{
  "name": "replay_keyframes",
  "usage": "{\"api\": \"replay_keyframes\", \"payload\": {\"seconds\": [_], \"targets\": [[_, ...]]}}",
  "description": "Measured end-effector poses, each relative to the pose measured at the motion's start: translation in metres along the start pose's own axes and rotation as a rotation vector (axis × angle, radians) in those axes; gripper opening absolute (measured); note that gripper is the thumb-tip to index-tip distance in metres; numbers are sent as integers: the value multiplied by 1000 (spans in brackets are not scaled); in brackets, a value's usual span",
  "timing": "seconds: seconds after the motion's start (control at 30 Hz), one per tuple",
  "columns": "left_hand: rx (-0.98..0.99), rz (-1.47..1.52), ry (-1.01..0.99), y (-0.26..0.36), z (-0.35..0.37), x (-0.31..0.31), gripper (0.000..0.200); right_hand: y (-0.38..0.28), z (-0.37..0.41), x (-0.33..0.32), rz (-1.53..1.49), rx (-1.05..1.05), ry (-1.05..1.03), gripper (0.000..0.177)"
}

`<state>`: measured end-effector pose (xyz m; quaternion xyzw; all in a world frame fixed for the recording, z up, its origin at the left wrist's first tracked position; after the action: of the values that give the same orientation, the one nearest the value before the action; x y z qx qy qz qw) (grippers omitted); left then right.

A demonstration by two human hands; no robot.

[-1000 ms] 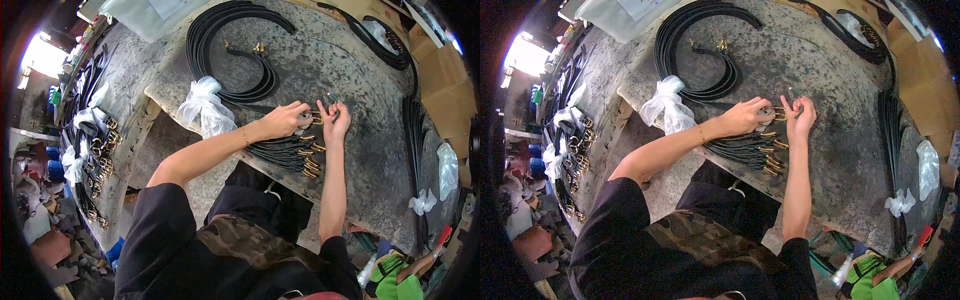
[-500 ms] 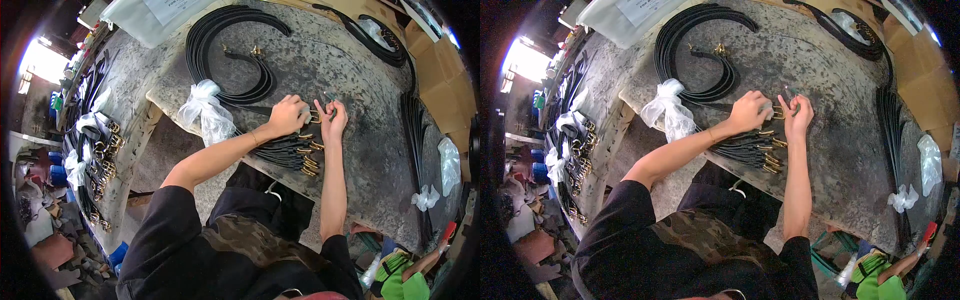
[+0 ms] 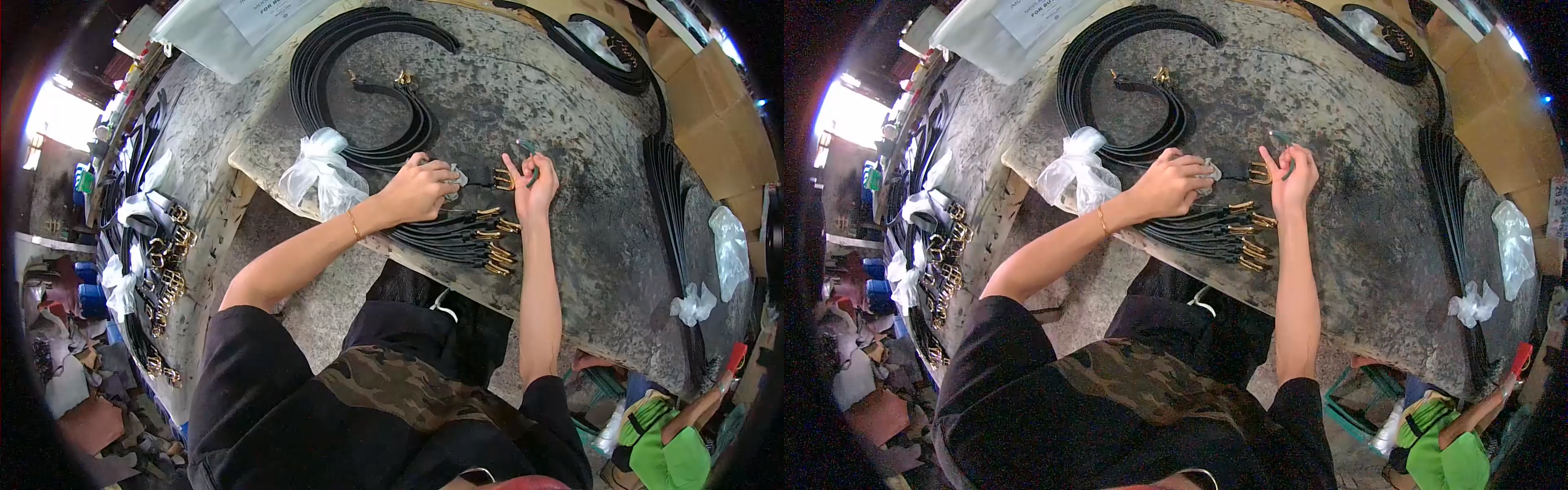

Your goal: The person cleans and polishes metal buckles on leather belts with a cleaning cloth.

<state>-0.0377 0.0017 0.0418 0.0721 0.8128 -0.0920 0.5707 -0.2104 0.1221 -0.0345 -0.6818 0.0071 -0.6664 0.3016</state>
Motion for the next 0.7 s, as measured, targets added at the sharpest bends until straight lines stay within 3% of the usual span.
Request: {"api": "replay_keyframes", "payload": {"seconds": [0.13, 0.2, 0.23, 0.3, 0.33, 0.37, 0.43, 0.53, 0.7], "targets": [[-119, 107, -22, -9, -3, 8, 31, -2, 2, 5, 19, -10, 5, 9], [-342, 412, -102, -33, -3, 22, 31, -2, 5, 7, 43, -27, 49, 8], [-343, 406, -103, -32, -4, 23, 31, -1, 5, 6, 39, -25, 48, 8], [-478, 463, 99, -37, -10, 16, 31, 0, 1, 4, 53, -24, 9, 6], [-392, 440, 156, -28, -18, 10, 32, 1, 0, 4, 64, -28, 4, 4], [-359, 289, -26, -17, -22, 23, 35, 2, -1, 4, 68, -27, -1, 4], [-298, 131, -133, -2, -23, 28, 36, -1, 3, 6, 98, -39, -15, 4], [-272, 21, 4, 1, -11, 13, 38, -2, 6, 6, 67, -33, 12, 4], [-277, 54, -50, 0, -9, 15, 41, -1, 9, 8, 127, -36, 2, 5]]}}
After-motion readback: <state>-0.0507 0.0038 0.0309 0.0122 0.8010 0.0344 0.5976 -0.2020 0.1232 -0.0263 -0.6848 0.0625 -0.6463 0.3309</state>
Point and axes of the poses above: each hand's wrist, its own z-axis away from the middle knuckle, its own x-axis out of the palm, y = z × x, the point moved 9 cm from there along -z, towards the middle knuckle, and after that the axes turned 13 degrees about -z, right-handed, at the moved point
